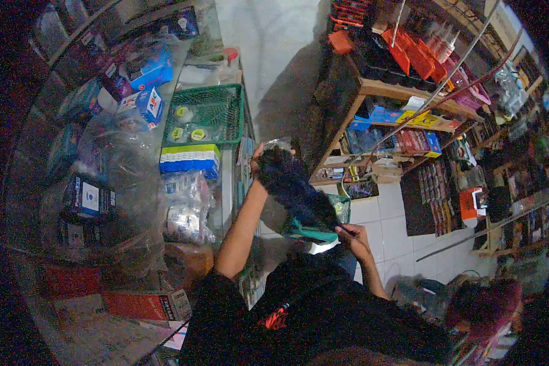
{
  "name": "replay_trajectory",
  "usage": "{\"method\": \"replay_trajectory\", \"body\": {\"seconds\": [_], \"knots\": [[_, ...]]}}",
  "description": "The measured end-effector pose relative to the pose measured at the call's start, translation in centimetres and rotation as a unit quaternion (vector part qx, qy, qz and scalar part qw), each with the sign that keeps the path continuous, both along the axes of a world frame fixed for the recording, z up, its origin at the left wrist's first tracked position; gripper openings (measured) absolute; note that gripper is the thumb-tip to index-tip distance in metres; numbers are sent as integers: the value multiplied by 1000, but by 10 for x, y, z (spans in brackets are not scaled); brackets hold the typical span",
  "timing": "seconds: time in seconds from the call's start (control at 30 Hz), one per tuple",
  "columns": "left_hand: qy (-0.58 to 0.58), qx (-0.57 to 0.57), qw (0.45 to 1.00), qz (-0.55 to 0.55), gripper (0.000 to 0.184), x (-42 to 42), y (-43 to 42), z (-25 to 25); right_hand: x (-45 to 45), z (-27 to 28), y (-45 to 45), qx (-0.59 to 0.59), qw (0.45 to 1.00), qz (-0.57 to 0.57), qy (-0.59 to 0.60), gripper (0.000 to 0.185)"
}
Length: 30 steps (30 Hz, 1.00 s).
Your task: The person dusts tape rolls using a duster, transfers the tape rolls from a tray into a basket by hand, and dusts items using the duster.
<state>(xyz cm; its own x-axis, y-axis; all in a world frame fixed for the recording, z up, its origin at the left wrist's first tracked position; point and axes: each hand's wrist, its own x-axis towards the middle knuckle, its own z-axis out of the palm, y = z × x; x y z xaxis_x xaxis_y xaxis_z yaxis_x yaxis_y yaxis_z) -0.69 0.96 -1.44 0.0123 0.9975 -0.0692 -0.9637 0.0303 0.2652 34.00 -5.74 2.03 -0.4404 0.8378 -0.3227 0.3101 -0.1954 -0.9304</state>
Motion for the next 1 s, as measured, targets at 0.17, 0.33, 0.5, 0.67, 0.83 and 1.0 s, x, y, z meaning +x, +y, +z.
{"method": "replay_trajectory", "body": {"seconds": [0.17, 0.33, 0.5, 0.67, 0.83, 1.0], "knots": [[7, -59, 997, 43, 68, 3, -4, 11, -1, -3, -4, 2, 1000, 28, 1, 30], [-40, -82, 993, 73, 66, 9, -11, 29, 0, 0, -3, -28, 999, -21, 13, 33], [-41, -81, 995, 43, 71, 3, -17, 32, 10, -6, 5, 23, 999, 26, -17, 30], [-45, -71, 996, 43, 66, -3, -11, 10, 16, -22, -1, -7, 999, 38, -10, 27], [27, -147, 979, 137, 58, 3, -3, 7, 11, -25, -5, -16, 999, 13, 38, 25], [-62, 0, 998, -3, 52, -3, -9, 3, 3, -21, -9, -32, 998, -44, 41, 24]]}}
